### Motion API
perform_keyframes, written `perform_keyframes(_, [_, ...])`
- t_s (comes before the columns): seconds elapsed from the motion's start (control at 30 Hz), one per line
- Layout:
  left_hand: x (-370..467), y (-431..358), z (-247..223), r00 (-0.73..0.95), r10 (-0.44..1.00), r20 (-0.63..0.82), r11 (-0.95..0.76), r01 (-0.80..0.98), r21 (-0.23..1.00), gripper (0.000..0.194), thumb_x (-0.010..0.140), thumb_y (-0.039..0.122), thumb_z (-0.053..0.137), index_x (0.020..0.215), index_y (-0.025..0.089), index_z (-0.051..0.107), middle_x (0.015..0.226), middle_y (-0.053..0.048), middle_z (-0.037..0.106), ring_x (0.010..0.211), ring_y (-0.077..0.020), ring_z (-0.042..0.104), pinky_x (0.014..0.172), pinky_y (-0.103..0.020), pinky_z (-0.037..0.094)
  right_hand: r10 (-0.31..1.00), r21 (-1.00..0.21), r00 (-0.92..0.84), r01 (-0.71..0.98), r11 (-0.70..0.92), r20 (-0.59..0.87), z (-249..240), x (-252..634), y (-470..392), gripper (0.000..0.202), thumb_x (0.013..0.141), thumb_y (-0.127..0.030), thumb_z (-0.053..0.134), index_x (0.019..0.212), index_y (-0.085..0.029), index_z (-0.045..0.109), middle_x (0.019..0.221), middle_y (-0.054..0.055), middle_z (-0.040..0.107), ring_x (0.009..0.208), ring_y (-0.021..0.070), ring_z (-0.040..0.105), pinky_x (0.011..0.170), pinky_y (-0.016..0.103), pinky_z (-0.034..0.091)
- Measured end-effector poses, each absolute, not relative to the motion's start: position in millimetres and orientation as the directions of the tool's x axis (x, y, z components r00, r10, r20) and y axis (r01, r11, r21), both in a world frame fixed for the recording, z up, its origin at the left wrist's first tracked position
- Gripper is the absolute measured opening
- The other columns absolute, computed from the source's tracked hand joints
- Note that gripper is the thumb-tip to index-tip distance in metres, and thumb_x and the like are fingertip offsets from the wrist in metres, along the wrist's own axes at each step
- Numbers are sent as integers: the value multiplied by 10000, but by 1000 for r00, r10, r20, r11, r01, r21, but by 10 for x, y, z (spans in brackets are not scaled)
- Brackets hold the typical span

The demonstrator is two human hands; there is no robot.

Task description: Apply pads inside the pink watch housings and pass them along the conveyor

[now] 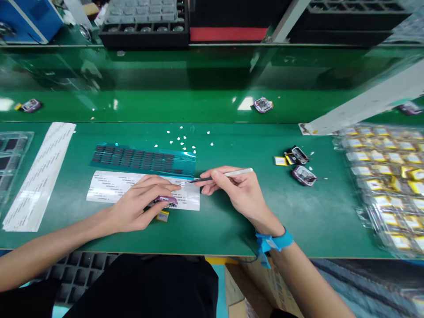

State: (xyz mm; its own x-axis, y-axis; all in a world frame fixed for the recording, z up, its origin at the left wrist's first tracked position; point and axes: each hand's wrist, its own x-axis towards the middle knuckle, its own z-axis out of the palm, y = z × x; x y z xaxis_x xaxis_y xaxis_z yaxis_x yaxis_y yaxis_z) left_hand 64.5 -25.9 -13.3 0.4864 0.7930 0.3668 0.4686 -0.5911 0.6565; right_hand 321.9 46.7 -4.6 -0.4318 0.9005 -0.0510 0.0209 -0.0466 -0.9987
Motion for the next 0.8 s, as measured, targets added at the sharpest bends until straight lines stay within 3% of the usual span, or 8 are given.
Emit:
perform_keyframes(0.2, [686, -274, -75, 353, 843, 406, -520, 342, 782, 133, 976, 112, 613, 1047, 134, 723, 1241, -158, 761, 1149, -220, 731, 969, -359, 593, 856, -993, -504, -37, 114, 117, -22, 3130, 422, 230, 951, -468, 724, 947, -263, 826, 790, 39, 805, 618, 172, 753, 603, 277, 658])
perform_keyframes(0.4, [688, -278, -124, 240, 834, 496, -550, 300, 779, 155, 950, 109, 659, 1046, 140, 776, 992, -103, 823, 917, -189, 785, 825, -317, 657, 797, -989, -593, 5, 145, 113, 17, 3008, 404, 259, 973, -493, 682, 979, -273, 820, 773, 33, 798, 667, 195, 766, 642, 315, 668])
perform_keyframes(0.5, [684, -271, -139, 198, 822, 534, -570, 297, 766, 145, 945, 97, 668, 1025, 139, 781, 996, -104, 825, 923, -190, 790, 832, -313, 664, 828, -974, -517, -56, 220, 216, 105, 3024, 474, 304, 1021, -503, 599, 1011, -270, 794, 783, 37, 788, 661, 192, 755, 615, 321, 647])
perform_keyframes(0.57, [680, -262, -150, 190, 795, 576, -605, 302, 737, 152, 948, 84, 655, 1026, 136, 775, 1006, -109, 824, 938, -193, 790, 836, -317, 667, 851, -931, -389, -53, 362, 353, 213, 3050, 543, 346, 1067, -493, 499, 1045, -282, 772, 826, 41, 771, 708, 192, 745, 644, 348, 636])
perform_keyframes(0.63, [674, -253, -164, 200, 756, 624, -652, 317, 688, 173, 953, 68, 630, 1045, 132, 762, 1026, -117, 820, 959, -195, 787, 847, -326, 669, 810, -816, -305, 147, 559, 500, 334, 3057, 585, 398, 1090, -485, 427, 1048, -279, 765, 993, 76, 745, 897, 216, 730, 744, 390, 615])
perform_keyframes(0.7, [665, -251, -180, 219, 722, 657, -687, 343, 641, 191, 958, 56, 605, 1068, 122, 746, 1064, -132, 812, 993, -198, 781, 870, -336, 668, 717, -612, -379, 373, 697, 585, 422, 3025, 572, 406, 1106, -428, 394, 1026, -248, 749, 1085, 99, 708, 1018, 231, 684, 801, 395, 575])
perform_keyframes(0.8, [655, -258, -201, 254, 687, 681, -717, 386, 580, 186, 966, 59, 596, 1096, 102, 723, 1113, -157, 796, 1020, -208, 775, 888, -348, 667, 533, -331, -623, 419, 846, 572, 425, 2915, 470, 266, 1095, -236, 426, 1015, -215, 678, 845, 43, 700, 752, 172, 641, 662, 304, 509])
